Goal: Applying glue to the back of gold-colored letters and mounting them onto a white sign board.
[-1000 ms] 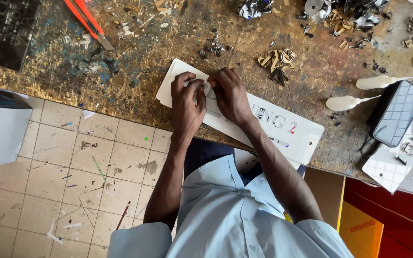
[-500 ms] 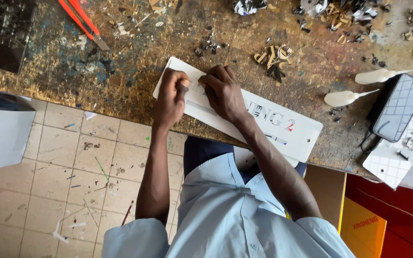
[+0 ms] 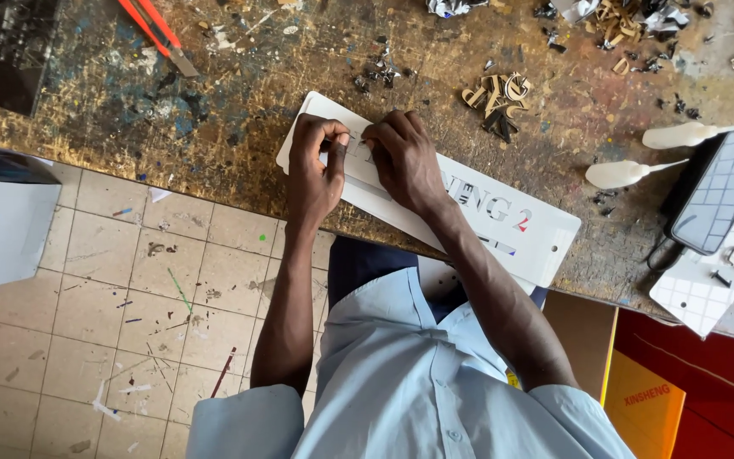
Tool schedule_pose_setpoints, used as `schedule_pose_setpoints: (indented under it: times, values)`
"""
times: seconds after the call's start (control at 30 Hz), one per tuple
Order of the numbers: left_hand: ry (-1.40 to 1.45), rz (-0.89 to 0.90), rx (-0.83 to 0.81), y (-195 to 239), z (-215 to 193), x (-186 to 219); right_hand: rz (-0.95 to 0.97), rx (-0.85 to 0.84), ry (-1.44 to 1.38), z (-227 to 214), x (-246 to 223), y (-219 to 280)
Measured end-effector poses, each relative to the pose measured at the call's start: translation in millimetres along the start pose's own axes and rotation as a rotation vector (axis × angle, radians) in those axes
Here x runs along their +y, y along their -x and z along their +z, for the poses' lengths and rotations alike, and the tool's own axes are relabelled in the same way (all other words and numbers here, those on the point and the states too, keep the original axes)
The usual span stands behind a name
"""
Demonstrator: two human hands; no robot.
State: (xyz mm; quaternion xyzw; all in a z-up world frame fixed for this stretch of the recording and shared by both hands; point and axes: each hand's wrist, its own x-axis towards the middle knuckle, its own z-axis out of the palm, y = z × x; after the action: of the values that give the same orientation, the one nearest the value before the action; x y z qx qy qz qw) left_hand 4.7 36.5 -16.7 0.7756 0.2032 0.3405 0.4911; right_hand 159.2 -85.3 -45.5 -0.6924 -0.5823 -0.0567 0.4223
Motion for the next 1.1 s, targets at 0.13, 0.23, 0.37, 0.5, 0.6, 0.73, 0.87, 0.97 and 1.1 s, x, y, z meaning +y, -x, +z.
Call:
schedule_pose_setpoints:
  times: [0.13,0.23,0.37,0.5,0.6,0.73,0.87,0.97,1.1]
  values:
    - [-0.04,0.051,-0.02,-1.2,1.6,2.5,-0.021,-0.004,0.05,2.8,3.9,2.9]
    - [-0.084,0.092,-0.042,-0.9,4.6,-0.5,0.003,-0.003,-0.032,-3.2,0.3,-0.1]
    - [-0.179,0.142,-0.068,-3.1,8.1,4.5,0.14,0.105,-0.238,-14.6,-1.4,-4.9]
    - [-0.313,0.163,-0.056,-3.1,22.5,-13.1,0.156,0.123,-0.236,-18.6,-8.0,-8.6]
    - [-0.568,0.175,-0.037,-2.9,28.4,-19.6,0.142,0.122,-0.236,-17.2,-9.2,-7.6]
    - [-0.432,0.084,-0.103,-1.9,22.3,-27.1,0.14,0.152,-0.265,-16.1,-5.1,-6.6]
    - [-0.097,-0.014,-0.073,-3.3,5.0,-7.2,0.114,0.139,-0.211,-15.7,-1.0,-3.7]
    - [-0.143,-0.034,-0.023,0.0,10.0,-0.5,0.093,0.034,-0.009,-23.6,-12.7,-1.2]
    - [-0.231,0.028,-0.041,-0.9,12.0,0.2,0.044,0.0,0.114,-14.6,-4.2,4.4]
